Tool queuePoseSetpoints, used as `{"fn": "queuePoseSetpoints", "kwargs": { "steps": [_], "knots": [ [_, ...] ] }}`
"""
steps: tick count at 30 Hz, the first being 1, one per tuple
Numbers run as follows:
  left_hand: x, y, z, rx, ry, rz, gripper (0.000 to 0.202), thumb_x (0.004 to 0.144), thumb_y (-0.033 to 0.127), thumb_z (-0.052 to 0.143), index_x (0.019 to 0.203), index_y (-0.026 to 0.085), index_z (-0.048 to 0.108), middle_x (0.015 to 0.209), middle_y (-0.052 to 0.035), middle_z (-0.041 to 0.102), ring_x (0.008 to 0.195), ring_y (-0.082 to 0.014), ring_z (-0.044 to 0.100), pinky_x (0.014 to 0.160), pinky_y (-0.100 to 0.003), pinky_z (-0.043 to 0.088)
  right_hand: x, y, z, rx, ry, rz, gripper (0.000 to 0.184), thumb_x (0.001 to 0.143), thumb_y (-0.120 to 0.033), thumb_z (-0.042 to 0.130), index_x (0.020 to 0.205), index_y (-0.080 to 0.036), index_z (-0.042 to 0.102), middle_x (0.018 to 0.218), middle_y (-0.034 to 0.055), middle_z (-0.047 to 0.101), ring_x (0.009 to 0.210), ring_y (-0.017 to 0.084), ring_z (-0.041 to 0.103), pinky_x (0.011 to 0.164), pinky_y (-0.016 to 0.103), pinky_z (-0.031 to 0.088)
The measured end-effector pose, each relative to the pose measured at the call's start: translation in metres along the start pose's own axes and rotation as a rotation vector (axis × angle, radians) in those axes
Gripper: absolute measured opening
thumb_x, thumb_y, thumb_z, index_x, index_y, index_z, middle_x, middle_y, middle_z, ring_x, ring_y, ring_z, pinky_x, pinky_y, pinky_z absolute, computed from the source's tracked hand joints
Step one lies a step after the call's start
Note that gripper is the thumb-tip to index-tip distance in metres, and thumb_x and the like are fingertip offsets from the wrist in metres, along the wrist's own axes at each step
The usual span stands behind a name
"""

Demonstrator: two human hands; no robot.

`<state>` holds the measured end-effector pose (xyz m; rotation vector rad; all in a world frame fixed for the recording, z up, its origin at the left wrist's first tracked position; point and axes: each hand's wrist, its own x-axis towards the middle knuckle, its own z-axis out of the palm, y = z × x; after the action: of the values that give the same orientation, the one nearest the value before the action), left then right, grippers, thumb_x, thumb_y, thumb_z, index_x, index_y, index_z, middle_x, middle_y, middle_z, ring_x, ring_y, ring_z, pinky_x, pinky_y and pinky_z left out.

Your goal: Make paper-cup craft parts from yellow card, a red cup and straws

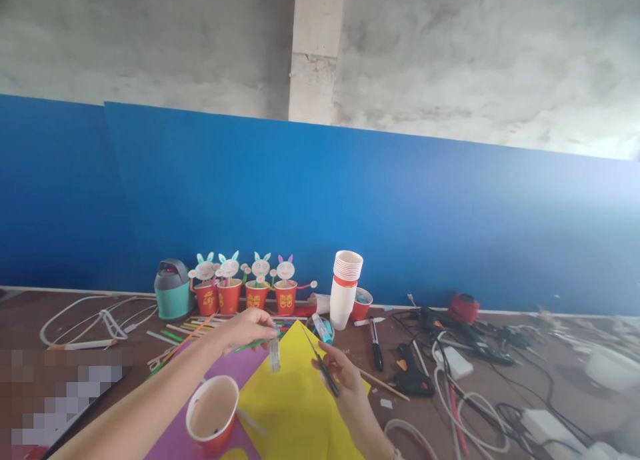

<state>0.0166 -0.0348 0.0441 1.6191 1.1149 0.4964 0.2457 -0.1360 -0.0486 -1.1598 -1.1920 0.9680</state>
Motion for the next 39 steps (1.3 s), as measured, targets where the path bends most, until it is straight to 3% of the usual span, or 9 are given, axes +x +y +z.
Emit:
{"fn": "queuePoseSetpoints", "kwargs": {
  "steps": [5,12,16,19,22,29,39],
  "knots": [
    [0.004,-0.001,0.011,0.010,0.013,0.031,0.022,0.062,0.035,0.070,0.068,0.015,0.061,0.059,-0.0006,0.062,0.055,-0.0132,0.057,0.053,-0.025,0.042,0.007,-0.010,0.012,0.139,-0.009,0.080,0.048,0.080,-0.059,0.051,0.112,-0.026,0.065,0.106,0.0092,0.068,0.102,0.029,0.063,0.089,0.044,0.048],
    [0.007,0.001,0.006,0.089,-0.023,0.045,0.027,0.062,0.040,0.070,0.068,0.015,0.064,0.058,-0.0004,0.062,0.055,-0.0137,0.055,0.054,-0.026,0.042,0.017,0.012,0.004,0.174,-0.127,0.093,0.051,0.063,-0.039,0.075,0.111,-0.022,0.068,0.084,0.0052,0.068,0.070,0.022,0.066,0.070,0.036,0.050],
    [0.009,0.000,-0.005,0.185,-0.048,0.068,0.022,0.062,0.035,0.069,0.074,0.016,0.069,0.066,-0.0019,0.068,0.062,-0.0159,0.059,0.056,-0.025,0.041,0.018,0.011,-0.010,-0.096,-0.147,0.041,0.044,0.061,-0.032,0.074,0.103,-0.018,0.073,0.086,0.0082,0.070,0.075,0.023,0.064,0.072,0.037,0.050],
    [0.010,0.000,-0.012,0.275,-0.081,0.108,0.022,0.061,0.033,0.069,0.077,0.018,0.074,0.071,-0.0033,0.072,0.068,-0.0189,0.062,0.057,-0.025,0.041,0.019,-0.004,-0.020,-0.452,-0.184,-0.062,0.039,0.060,-0.026,0.070,0.098,-0.016,0.075,0.084,0.0088,0.071,0.075,0.024,0.063,0.074,0.038,0.050],
    [0.009,0.004,-0.015,0.362,-0.110,0.172,0.021,0.062,0.031,0.068,0.078,0.020,0.076,0.073,-0.0036,0.073,0.069,-0.0201,0.063,0.056,-0.025,0.040,0.019,-0.024,-0.021,-0.656,-0.268,-0.133,0.038,0.063,-0.023,0.065,0.099,-0.017,0.074,0.078,0.0057,0.069,0.071,0.021,0.062,0.071,0.034,0.050],
    [0.007,0.017,-0.008,0.494,-0.158,0.289,0.020,0.062,0.025,0.065,0.077,0.021,0.079,0.069,-0.0032,0.073,0.060,-0.0177,0.061,0.051,-0.023,0.037,0.024,-0.059,0.005,-0.706,-0.351,-0.142,0.039,0.065,-0.014,0.059,0.102,-0.018,0.072,0.088,0.0059,0.067,0.073,0.018,0.060,0.075,0.031,0.049],
    [0.003,0.022,-0.008,0.559,-0.173,0.352,0.018,0.064,0.024,0.066,0.077,0.021,0.079,0.064,-0.0024,0.069,0.058,-0.0171,0.059,0.049,-0.023,0.036,0.030,-0.069,0.011,-0.747,-0.383,-0.110,0.034,0.066,-0.014,0.060,0.097,-0.019,0.074,0.086,0.0047,0.069,0.072,0.016,0.057,0.067,0.026,0.047]
  ]
}}
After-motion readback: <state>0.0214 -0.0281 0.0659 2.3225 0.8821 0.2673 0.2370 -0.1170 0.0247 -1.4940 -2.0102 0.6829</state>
